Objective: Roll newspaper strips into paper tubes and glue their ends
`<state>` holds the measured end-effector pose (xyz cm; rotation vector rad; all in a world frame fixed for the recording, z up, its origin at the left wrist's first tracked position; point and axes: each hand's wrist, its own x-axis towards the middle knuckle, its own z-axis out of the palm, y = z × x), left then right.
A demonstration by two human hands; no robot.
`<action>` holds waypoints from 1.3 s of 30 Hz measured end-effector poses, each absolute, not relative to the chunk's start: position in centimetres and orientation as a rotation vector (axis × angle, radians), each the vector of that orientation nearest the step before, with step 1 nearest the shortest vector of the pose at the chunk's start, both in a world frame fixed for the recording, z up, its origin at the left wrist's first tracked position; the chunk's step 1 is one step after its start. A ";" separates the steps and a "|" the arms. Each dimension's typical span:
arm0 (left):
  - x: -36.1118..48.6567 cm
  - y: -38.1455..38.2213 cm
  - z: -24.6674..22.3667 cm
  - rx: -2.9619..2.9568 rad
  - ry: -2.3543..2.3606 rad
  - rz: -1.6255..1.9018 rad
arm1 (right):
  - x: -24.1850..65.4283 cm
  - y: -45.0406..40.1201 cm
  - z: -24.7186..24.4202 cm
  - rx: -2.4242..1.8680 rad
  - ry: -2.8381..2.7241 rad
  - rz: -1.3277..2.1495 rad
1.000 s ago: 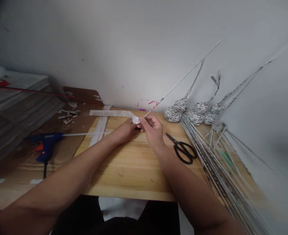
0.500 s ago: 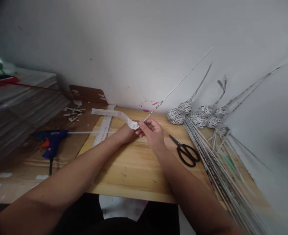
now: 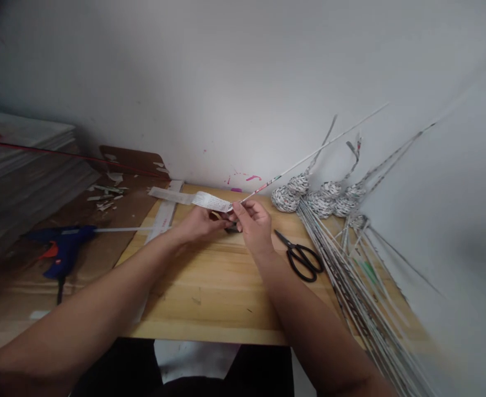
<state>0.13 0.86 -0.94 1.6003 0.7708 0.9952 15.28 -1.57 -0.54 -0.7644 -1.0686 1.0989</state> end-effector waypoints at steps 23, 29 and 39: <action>0.3 -0.1 0.3 0.751 0.760 1.006 | 15.0 -1.6 -1.2 -0.828 -1.094 1.049; 0.2 0.1 0.0 0.895 0.929 1.022 | 15.0 -1.5 -1.4 -0.846 -1.080 1.043; 0.4 -0.3 0.0 0.853 0.652 1.016 | 15.4 -1.2 -1.4 -0.817 -1.044 1.132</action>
